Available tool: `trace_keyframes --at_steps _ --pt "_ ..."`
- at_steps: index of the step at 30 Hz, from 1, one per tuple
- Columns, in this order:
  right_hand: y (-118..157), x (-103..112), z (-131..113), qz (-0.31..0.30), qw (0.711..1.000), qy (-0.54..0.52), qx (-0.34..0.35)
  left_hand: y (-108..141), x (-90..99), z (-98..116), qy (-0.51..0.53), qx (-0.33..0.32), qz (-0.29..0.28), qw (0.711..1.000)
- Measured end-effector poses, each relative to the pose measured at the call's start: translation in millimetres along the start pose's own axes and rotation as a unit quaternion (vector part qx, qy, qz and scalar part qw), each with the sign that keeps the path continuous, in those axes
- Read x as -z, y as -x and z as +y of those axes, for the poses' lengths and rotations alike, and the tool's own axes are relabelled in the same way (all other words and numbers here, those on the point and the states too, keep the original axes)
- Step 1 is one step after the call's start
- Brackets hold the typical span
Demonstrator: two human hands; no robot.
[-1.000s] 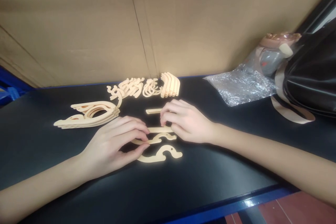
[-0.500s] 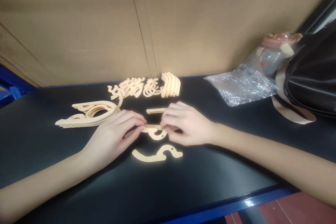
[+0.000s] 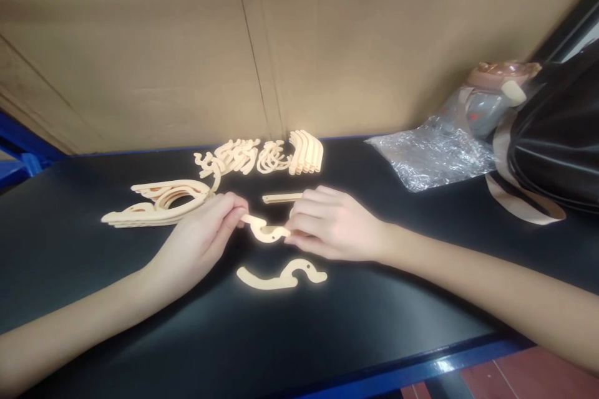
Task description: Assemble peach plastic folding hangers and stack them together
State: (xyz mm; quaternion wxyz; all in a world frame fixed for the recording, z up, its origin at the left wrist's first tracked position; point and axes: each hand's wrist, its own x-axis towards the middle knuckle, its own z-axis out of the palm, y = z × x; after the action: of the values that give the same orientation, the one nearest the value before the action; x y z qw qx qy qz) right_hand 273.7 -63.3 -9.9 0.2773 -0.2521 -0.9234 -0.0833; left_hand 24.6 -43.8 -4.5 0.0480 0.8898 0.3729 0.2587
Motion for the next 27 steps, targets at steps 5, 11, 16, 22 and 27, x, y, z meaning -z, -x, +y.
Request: trace_keyframes --at_steps 5,11,16,22,27 --pt "-3.1 1.3 -4.1 0.003 1.0 0.022 0.015 0.4 3.0 5.0 -0.024 -0.058 0.019 0.998" --pt "-5.0 -0.3 -5.6 0.009 0.999 0.029 0.017 -1.0 2.1 7.2 -0.072 -0.132 0.007 0.989" --pt "-7.1 -1.7 -8.7 0.016 1.0 0.002 0.0 -1.1 -0.3 9.5 -0.105 -0.166 0.008 0.981" --pt "-7.6 -2.5 -9.2 0.013 1.0 -0.022 -0.007 -1.6 -0.2 12.7 -0.117 -0.206 -0.012 0.972" --pt "-6.0 -2.0 -7.0 -0.009 0.998 -0.027 -0.06 -3.3 0.7 10.2 -0.122 -0.185 -0.013 0.975"
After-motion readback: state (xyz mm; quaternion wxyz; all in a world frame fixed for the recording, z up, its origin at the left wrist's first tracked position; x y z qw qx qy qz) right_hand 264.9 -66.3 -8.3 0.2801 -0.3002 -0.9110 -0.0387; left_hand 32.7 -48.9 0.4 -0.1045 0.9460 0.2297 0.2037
